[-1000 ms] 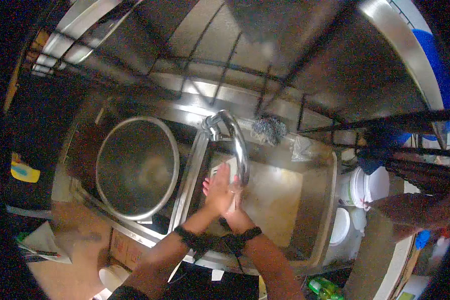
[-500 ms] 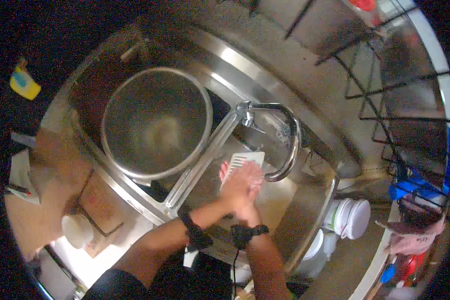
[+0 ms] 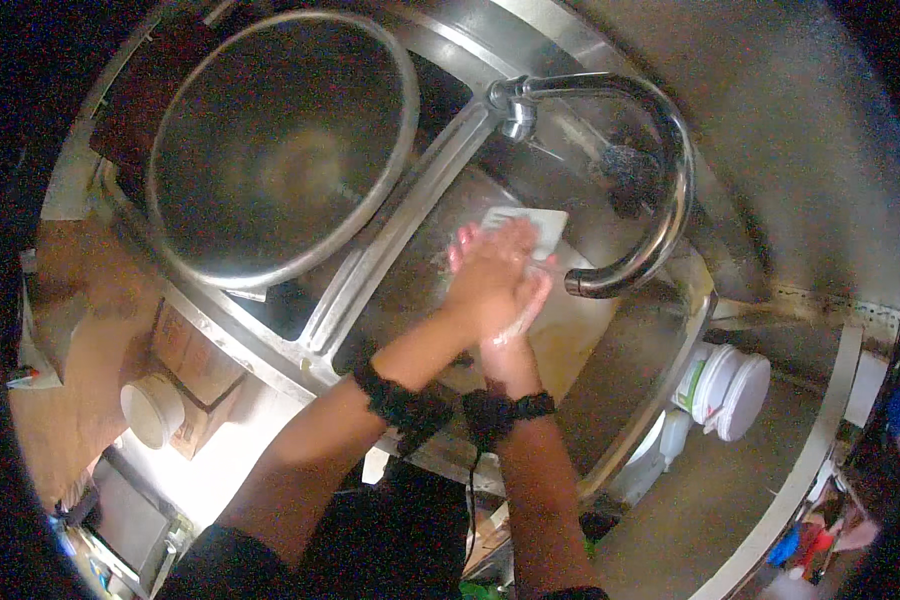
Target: Wash kitchen tools and containers in a sink using soap and water.
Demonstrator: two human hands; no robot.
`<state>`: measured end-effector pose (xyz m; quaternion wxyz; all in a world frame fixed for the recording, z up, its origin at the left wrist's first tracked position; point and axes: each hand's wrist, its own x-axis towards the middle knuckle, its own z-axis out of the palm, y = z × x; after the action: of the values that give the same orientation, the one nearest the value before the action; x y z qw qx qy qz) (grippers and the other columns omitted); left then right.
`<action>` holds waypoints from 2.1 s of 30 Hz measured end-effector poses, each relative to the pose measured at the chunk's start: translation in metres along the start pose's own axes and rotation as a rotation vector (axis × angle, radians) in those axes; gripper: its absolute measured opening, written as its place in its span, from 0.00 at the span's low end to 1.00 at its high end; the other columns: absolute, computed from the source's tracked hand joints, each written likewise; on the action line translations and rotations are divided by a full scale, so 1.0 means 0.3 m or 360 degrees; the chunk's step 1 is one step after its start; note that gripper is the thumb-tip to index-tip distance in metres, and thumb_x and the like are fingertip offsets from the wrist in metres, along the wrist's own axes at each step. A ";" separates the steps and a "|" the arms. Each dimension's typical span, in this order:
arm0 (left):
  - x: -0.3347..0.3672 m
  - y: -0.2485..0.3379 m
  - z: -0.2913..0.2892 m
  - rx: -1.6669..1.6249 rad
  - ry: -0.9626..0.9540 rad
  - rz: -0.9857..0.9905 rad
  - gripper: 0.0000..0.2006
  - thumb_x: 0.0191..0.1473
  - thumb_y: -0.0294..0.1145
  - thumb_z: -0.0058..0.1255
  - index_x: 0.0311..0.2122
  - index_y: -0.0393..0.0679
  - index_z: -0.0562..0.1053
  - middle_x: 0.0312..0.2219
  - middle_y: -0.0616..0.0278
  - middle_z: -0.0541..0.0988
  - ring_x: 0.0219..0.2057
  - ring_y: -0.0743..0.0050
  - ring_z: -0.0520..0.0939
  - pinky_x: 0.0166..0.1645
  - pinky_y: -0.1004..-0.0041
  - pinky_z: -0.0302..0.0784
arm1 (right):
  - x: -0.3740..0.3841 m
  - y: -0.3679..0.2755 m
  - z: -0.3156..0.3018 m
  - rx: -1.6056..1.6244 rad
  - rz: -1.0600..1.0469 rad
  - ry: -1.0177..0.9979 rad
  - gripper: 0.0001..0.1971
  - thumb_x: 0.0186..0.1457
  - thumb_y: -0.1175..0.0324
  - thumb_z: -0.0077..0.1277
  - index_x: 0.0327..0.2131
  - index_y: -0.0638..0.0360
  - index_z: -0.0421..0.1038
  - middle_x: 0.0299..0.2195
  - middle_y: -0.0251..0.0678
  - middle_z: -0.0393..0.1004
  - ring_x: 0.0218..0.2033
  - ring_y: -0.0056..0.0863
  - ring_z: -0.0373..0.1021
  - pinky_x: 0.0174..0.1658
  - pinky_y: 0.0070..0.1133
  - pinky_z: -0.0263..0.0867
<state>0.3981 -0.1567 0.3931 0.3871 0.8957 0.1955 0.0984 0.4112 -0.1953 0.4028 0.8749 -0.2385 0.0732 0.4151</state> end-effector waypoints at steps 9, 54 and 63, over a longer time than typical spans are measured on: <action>0.096 -0.051 -0.057 -0.0358 0.0084 0.0027 0.28 0.49 0.45 0.37 0.54 0.40 0.57 0.55 0.51 0.55 0.58 0.59 0.53 0.60 0.61 0.42 | 0.066 -0.014 0.029 0.0049 -0.0001 -0.0062 0.36 0.50 0.38 0.29 0.55 0.52 0.49 0.54 0.40 0.53 0.54 0.42 0.50 0.56 0.39 0.42; -0.083 -0.089 -0.143 -0.2483 -0.0498 -0.0870 0.22 0.53 0.41 0.41 0.50 0.38 0.60 0.44 0.55 0.69 0.44 0.67 0.72 0.49 0.70 0.66 | -0.053 -0.066 -0.066 -0.1983 -0.0413 0.0760 0.29 0.52 0.69 0.46 0.55 0.63 0.46 0.48 0.41 0.58 0.38 0.24 0.65 0.38 0.20 0.65; -0.057 -0.089 -0.111 -0.1041 -0.0485 -0.0861 0.19 0.55 0.43 0.37 0.43 0.38 0.65 0.30 0.56 0.76 0.31 0.66 0.78 0.36 0.70 0.73 | -0.081 -0.111 -0.064 -0.1391 -0.0679 0.0704 0.18 0.53 0.73 0.43 0.48 0.64 0.58 0.41 0.39 0.67 0.38 0.23 0.67 0.38 0.18 0.65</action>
<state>0.3644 -0.1255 0.3958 0.6861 0.6472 0.3220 -0.0827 0.4222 -0.2393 0.4056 0.7225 -0.6721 0.0260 0.1597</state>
